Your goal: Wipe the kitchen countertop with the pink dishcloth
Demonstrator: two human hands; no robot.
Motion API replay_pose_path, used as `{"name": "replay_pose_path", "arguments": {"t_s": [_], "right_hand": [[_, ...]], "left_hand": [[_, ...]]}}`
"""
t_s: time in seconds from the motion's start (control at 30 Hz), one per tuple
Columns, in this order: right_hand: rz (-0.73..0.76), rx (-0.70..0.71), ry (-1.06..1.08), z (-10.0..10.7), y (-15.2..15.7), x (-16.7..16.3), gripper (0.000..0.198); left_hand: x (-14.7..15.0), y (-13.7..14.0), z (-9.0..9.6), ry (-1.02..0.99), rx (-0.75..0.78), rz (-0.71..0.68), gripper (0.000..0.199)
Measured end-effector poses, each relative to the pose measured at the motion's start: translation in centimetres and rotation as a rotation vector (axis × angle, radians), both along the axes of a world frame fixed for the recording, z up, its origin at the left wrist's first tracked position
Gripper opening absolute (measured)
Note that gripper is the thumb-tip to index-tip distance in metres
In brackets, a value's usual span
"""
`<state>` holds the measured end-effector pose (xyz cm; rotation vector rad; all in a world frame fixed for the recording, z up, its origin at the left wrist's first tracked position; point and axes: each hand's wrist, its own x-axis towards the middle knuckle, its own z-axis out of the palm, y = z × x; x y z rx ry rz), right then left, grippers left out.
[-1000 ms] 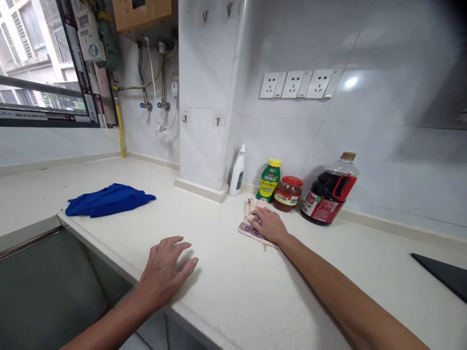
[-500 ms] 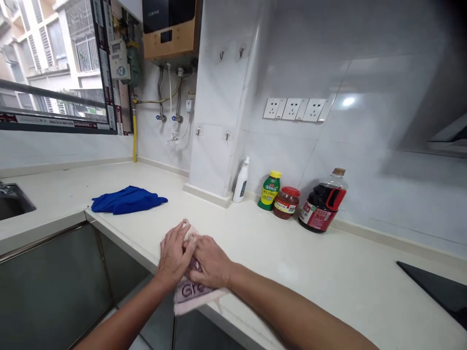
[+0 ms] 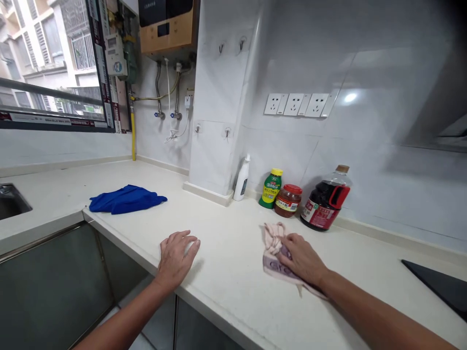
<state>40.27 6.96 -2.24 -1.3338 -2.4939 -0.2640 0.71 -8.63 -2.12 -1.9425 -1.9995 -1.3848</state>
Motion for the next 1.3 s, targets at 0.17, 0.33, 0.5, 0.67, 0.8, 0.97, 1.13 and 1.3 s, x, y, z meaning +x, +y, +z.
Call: {"name": "replay_pose_path", "arguments": {"t_s": [0.17,0.33,0.5,0.67,0.8,0.97,1.13,1.3], "right_hand": [[-0.136,-0.005,0.032,1.0,4.2,-4.3,0.046],[0.164,-0.045,0.0,1.1,0.5,-14.1,0.051],[0.59,-0.077,0.068,0.6,-7.4,-19.4,0.059],[0.722,-0.168,0.122,0.5,-14.2,-16.5,0.063],[0.783,-0.201,0.094,0.7,-17.8,-11.7,0.057],[0.938,-0.167,0.135,0.6,-15.9,-9.6,0.044],[0.589,-0.063,0.169,0.1,-6.7,-10.6,0.042],[0.083,-0.074,0.048,0.6,2.0,-7.3,0.044]], "left_hand": [[-0.1,0.4,-0.2,0.006,0.022,0.039,0.036],[-0.3,0.6,-0.3,-0.016,0.004,0.08,0.037],[-0.4,0.7,0.0,-0.088,0.008,0.135,0.039],[-0.4,0.5,0.7,-0.116,-0.037,0.166,0.043],[-0.4,0.4,0.9,-0.114,-0.136,0.177,0.045],[-0.3,0.3,0.9,-0.085,-0.18,0.139,0.05],[-0.2,0.1,1.0,-0.042,-0.161,0.124,0.054],[-0.3,0.5,1.1,-0.015,-0.161,0.145,0.055]]}}
